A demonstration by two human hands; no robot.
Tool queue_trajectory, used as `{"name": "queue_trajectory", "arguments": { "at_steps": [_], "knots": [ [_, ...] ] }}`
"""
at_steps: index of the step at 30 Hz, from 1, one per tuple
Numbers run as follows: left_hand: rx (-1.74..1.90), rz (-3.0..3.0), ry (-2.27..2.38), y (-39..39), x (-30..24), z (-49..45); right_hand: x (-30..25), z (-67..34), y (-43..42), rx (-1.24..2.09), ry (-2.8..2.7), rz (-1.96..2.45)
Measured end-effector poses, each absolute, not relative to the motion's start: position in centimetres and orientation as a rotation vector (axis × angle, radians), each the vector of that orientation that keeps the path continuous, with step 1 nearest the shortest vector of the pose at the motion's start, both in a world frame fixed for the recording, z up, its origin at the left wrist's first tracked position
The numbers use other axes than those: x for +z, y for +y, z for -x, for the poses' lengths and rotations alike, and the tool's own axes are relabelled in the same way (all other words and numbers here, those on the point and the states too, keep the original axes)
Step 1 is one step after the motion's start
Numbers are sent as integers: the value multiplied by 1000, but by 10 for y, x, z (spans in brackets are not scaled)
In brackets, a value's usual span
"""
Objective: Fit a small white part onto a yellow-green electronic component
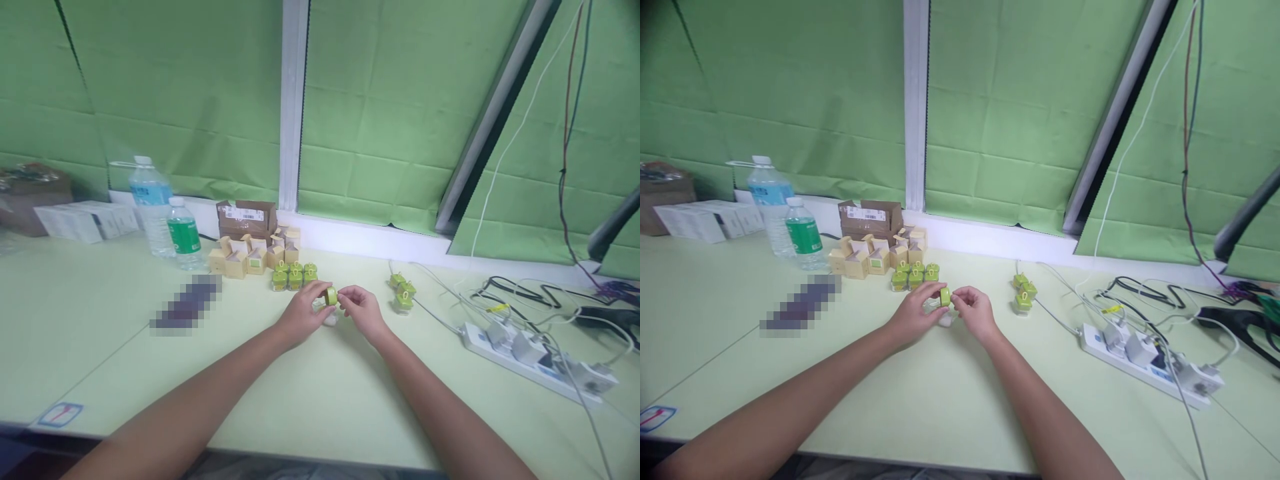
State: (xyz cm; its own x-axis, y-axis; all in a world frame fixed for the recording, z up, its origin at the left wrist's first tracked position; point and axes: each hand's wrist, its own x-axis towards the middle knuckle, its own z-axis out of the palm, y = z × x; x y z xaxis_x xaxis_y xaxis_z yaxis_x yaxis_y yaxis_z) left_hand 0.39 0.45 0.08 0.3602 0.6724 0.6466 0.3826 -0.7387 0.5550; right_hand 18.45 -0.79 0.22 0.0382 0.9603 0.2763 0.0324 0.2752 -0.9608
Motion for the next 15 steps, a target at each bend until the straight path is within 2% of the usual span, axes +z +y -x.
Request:
{"name": "queue_trajectory", "arguments": {
  "at_steps": [15],
  "knots": [
    [1257,-2364,780,-6,6,-9,7,-174,-19,1079,-1379,1028]
  ]
}}
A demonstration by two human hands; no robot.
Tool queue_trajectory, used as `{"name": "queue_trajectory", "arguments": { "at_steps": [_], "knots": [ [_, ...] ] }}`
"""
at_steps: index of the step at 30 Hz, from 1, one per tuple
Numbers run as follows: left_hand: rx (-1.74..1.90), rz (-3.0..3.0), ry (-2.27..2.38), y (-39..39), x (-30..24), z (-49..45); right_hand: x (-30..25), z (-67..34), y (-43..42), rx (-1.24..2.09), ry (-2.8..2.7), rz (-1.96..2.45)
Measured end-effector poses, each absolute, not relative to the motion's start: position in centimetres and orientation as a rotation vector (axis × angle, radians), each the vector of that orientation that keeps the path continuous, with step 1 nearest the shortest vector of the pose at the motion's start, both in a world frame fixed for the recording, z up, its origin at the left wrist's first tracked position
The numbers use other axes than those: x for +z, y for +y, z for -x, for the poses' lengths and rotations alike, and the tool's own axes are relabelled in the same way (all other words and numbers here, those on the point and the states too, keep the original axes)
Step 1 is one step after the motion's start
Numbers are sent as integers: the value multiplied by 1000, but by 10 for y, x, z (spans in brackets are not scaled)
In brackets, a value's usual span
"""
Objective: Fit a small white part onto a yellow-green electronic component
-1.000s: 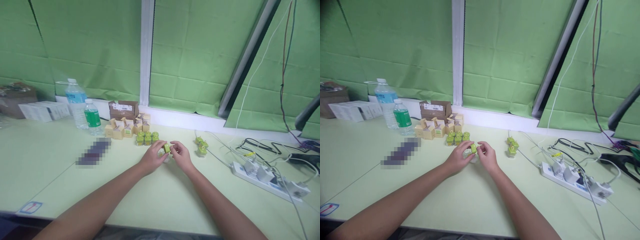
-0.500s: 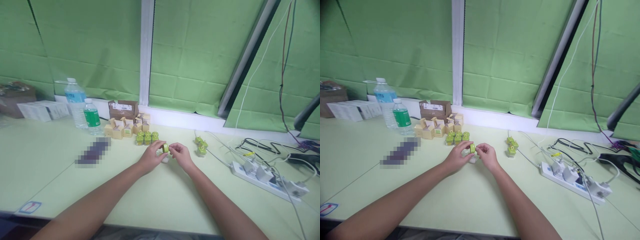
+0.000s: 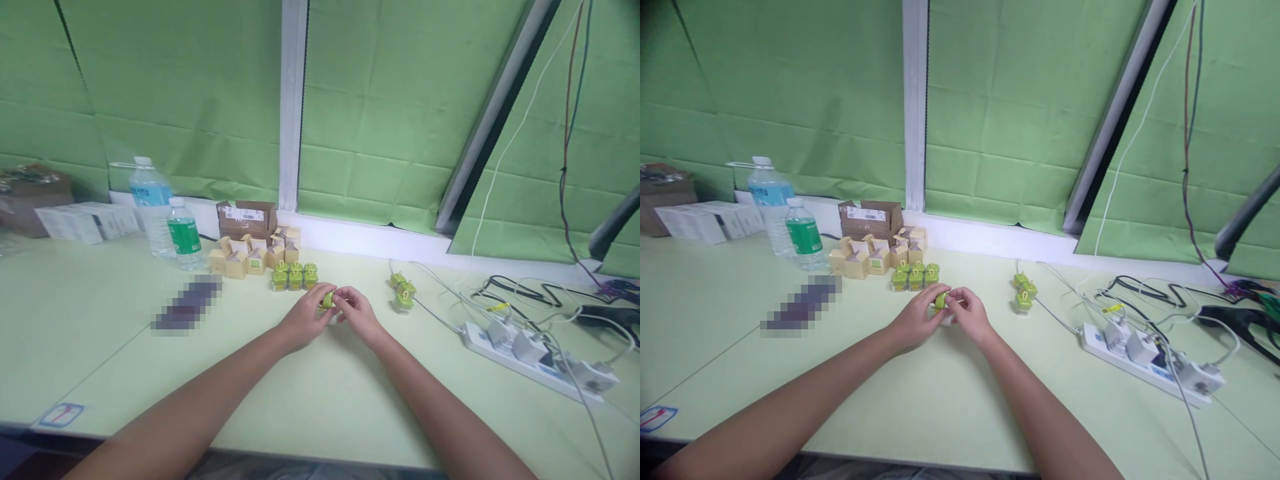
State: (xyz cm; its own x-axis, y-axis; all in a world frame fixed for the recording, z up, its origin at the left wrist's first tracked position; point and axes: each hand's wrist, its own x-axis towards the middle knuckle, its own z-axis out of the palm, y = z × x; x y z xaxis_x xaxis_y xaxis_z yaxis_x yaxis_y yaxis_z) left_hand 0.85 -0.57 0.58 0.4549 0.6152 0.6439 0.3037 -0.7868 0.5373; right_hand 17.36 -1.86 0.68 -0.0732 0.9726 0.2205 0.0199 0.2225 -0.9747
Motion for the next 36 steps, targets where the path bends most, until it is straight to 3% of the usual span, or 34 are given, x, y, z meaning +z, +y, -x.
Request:
{"name": "queue_trajectory", "arguments": {
  "at_steps": [6,20,36],
  "knots": [
    [1187,-2389,644,-11,9,-10,12,-172,-24,1083,-1518,990],
    [1193,-2477,663,-6,2,-6,12,-177,-27,484,-1904,1021],
    [1161,-2498,760,-8,3,-7,15,-178,-29,451,-1944,1088]
  ]
}}
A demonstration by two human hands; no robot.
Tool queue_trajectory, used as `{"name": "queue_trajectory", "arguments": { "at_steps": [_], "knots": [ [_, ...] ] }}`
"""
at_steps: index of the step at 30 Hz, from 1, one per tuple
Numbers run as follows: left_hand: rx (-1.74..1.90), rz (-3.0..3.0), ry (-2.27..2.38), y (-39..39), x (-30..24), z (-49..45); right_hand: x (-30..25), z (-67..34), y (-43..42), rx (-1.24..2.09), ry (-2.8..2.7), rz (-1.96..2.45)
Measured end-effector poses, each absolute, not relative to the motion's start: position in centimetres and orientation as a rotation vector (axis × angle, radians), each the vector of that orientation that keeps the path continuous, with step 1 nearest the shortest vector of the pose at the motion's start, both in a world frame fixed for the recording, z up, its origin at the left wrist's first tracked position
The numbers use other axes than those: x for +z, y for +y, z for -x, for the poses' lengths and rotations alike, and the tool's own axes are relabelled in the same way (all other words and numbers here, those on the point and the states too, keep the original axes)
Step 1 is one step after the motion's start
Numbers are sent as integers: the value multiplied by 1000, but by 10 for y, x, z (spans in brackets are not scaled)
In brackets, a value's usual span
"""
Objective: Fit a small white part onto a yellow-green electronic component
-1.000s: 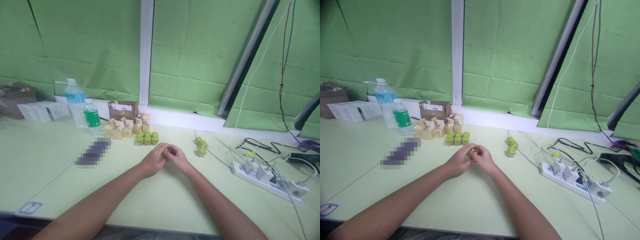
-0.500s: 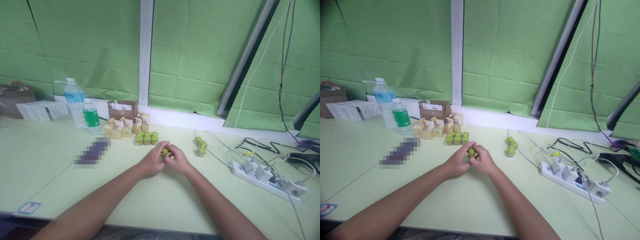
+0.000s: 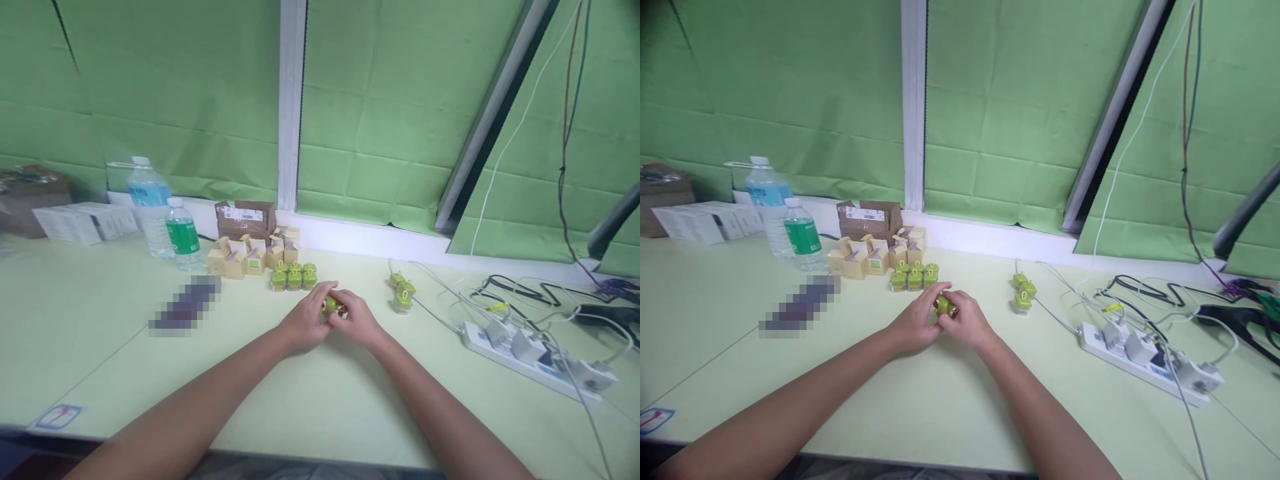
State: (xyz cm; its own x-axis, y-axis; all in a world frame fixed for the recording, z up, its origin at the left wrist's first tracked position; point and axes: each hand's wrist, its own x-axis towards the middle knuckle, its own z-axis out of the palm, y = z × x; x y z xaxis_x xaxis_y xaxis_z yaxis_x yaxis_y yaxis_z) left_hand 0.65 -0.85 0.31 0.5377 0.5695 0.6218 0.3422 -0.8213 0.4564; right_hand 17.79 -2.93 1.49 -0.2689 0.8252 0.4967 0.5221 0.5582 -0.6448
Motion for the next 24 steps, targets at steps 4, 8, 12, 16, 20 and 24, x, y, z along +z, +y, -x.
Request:
{"name": "queue_trajectory", "arguments": {
  "at_steps": [4,8,12,16,20,24],
  "knots": [
    [1162,-2529,704,-8,2,-7,15,-176,-31,413,-1957,1070],
    [1162,-2543,675,-8,0,-8,14,-174,-31,404,-1955,1070],
    [1141,-2541,688,-8,1,-8,13,-173,-32,408,-1946,1057],
    [1139,-2525,700,-9,2,-8,13,-172,-32,408,-1943,1055],
    [1160,-2516,741,-10,4,-8,12,-173,-30,405,-1944,1066],
    [1202,-2507,809,-11,7,-8,13,-176,-29,426,-1916,1091]
  ]
}}
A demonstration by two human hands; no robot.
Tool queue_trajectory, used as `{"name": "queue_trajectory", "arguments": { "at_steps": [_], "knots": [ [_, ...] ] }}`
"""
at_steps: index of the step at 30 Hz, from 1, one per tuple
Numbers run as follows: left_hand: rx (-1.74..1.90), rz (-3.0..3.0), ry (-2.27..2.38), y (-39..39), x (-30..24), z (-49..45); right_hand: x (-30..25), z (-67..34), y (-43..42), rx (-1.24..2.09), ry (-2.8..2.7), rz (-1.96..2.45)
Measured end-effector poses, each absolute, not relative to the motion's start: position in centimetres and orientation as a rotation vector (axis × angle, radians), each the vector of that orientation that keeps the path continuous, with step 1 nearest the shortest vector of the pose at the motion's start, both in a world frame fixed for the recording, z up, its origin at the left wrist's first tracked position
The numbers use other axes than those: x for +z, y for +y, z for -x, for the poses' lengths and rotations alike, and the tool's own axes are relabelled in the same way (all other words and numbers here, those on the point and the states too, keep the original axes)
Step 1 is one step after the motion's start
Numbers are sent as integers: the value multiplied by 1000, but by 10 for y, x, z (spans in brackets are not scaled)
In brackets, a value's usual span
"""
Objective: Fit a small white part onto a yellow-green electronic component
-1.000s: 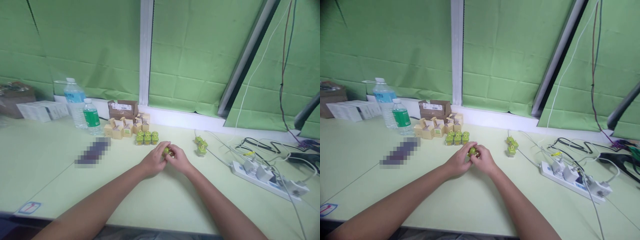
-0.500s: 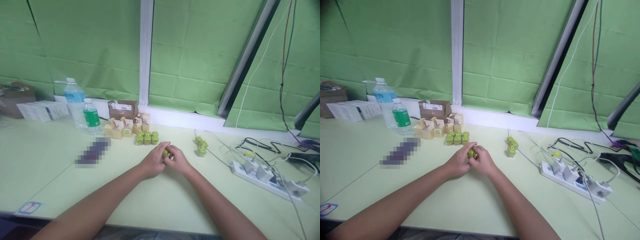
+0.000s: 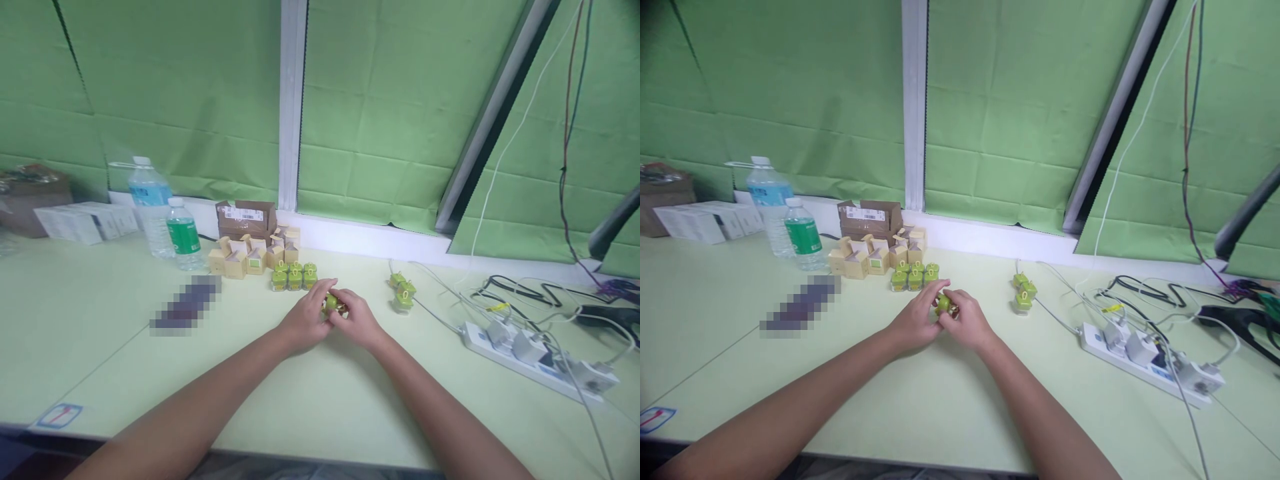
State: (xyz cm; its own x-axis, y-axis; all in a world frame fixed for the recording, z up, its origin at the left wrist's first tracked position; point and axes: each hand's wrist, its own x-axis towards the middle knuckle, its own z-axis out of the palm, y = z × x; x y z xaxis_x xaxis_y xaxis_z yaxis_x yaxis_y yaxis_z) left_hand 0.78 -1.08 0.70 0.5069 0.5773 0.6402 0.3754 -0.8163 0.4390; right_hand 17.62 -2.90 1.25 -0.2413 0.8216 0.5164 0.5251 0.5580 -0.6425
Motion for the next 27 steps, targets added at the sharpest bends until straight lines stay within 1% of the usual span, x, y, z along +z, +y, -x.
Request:
{"name": "queue_trajectory", "arguments": {
  "at_steps": [9,16,27],
  "knots": [
    [1174,-2499,675,-9,3,-9,13,-172,-31,387,-1939,1042],
    [1218,-2504,793,-11,7,-9,15,-177,-29,411,-1935,1077],
    [1201,-2527,715,-9,4,-9,15,-175,-30,367,-1963,1060]
  ]
}}
